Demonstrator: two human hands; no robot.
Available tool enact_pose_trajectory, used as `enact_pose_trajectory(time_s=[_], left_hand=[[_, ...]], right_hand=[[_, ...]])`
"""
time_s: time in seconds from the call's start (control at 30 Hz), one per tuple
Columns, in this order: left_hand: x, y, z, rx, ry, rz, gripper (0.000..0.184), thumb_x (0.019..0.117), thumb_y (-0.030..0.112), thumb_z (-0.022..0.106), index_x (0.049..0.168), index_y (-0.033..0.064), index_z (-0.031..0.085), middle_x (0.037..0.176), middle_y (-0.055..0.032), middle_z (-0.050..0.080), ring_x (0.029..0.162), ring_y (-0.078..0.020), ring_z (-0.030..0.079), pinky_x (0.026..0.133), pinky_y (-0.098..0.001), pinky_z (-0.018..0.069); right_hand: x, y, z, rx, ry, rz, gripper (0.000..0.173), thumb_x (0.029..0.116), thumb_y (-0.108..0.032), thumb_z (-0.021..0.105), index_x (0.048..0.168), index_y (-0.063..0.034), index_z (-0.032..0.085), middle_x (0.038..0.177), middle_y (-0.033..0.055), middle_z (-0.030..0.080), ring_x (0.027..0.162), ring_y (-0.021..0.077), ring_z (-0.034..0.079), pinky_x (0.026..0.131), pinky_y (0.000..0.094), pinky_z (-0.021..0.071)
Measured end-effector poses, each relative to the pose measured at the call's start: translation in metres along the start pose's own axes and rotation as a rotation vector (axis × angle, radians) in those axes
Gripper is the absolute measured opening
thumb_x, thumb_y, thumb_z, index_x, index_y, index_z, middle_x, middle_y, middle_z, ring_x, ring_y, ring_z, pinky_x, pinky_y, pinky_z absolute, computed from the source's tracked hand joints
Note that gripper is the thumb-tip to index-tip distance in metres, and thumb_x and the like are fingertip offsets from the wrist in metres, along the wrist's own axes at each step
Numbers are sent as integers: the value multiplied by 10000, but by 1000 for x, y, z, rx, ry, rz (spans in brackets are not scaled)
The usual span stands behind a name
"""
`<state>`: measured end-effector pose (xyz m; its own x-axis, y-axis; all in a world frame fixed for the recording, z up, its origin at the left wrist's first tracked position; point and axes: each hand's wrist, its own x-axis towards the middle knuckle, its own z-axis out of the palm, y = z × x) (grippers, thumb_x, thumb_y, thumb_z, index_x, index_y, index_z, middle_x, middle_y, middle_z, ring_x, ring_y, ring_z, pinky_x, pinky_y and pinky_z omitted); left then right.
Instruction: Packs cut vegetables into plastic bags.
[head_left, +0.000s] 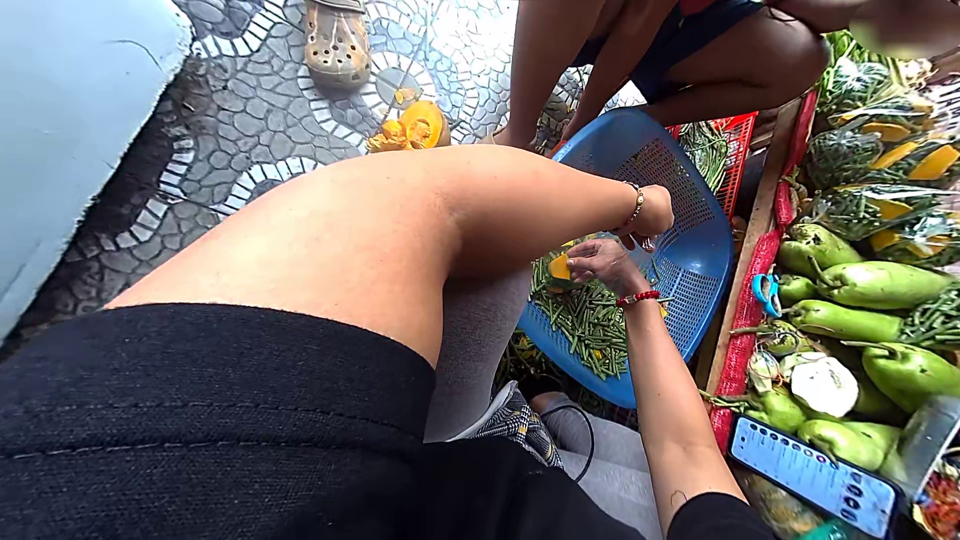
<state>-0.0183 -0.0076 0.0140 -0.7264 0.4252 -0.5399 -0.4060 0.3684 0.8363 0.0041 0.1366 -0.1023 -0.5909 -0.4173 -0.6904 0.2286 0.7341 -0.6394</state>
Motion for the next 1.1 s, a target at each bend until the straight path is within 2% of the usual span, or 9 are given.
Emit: enact_pose_trajectory(time_s=[0.13, 0.27, 0.4, 0.47, 0.53, 0.63, 0.8, 0.93, 1.1], left_hand=[[-4, 0, 3, 37, 6, -14, 204, 1033, 17, 486, 1226, -37, 522, 905, -87, 605, 739, -119, 649, 664, -261, 553], [-2, -4, 2, 204, 56, 23, 181, 1045, 96, 492, 988, -42, 595, 859, -114, 562, 709, -180, 571, 655, -344, 513], [-14, -7, -19, 572, 5, 68, 299, 969, 217, 729, 929, -63, 630, 823, -136, 586, 685, -221, 560, 630, -416, 499], [-25, -12, -35, 798, -5, 23, 238, 941, 140, 729, 902, -78, 643, 824, -190, 609, 715, -305, 592, 655, -513, 501], [-35, -28, -55, 927, -7, -50, 204, 931, 106, 722, 904, -84, 653, 849, -239, 632, 769, -388, 626, 703, -610, 502], [-49, -54, -77, 995, 0, -254, 253, 942, 157, 733, 939, -86, 665, 862, -264, 649, 797, -428, 650, 740, -657, 509], [-60, -84, -98, 938, -17, -495, 337, 1006, 249, 668, 983, -87, 663, 848, -232, 658, 752, -356, 653, 753, -589, 533], [-59, -90, -99, 860, -63, -517, 312, 1049, 249, 609, 1053, -62, 634, 842, -187, 618, 713, -283, 604, 720, -499, 531], [-58, -79, -96, 829, -104, -473, 311, 1060, 262, 601, 1005, -42, 639, 822, -141, 608, 677, -219, 592, 702, -421, 543]], right_hand=[[5, -18, 21, -133, 54, 61, 205, 932, 3, 711, 1107, 94, 657, 937, 181, 694, 696, 178, 663, 696, 344, 590], [-14, 0, -3, -100, 59, -62, 261, 1002, -143, 656, 1225, -9, 637, 1124, 174, 697, 890, 236, 729, 818, 414, 616], [-99, -20, -43, 395, 226, -388, 302, 1084, -138, 439, 1319, -89, 623, 1147, 41, 722, 925, 138, 732, 850, 315, 618], [-110, -11, -56, 645, 393, -513, 312, 1100, -151, 371, 1221, -115, 657, 1100, 12, 753, 932, 147, 745, 857, 324, 627], [-101, 12, -60, 801, 592, -442, 361, 1135, -236, 302, 1167, -106, 637, 1016, 8, 754, 914, 146, 749, 846, 314, 628], [-74, 41, -46, 789, 636, -239, 562, 1132, -440, 179, 1341, -91, 567, 1266, 6, 688, 1146, 120, 667, 968, 315, 542], [-13, 41, 39, 556, 583, -220, 689, 1099, -557, 186, 1657, -152, 189, 1714, 55, 219, 1566, 225, 241, 1257, 502, 262], [20, 26, 116, 458, 384, -270, 630, 1126, -456, 188, 1672, -158, 88, 1731, 74, 144, 1561, 253, 263, 1261, 510, 233], [18, 28, 88, 579, 534, -301, 741, 1083, -588, 111, 1664, -129, 147, 1729, 62, 159, 1585, 213, 181, 1281, 499, 176]])
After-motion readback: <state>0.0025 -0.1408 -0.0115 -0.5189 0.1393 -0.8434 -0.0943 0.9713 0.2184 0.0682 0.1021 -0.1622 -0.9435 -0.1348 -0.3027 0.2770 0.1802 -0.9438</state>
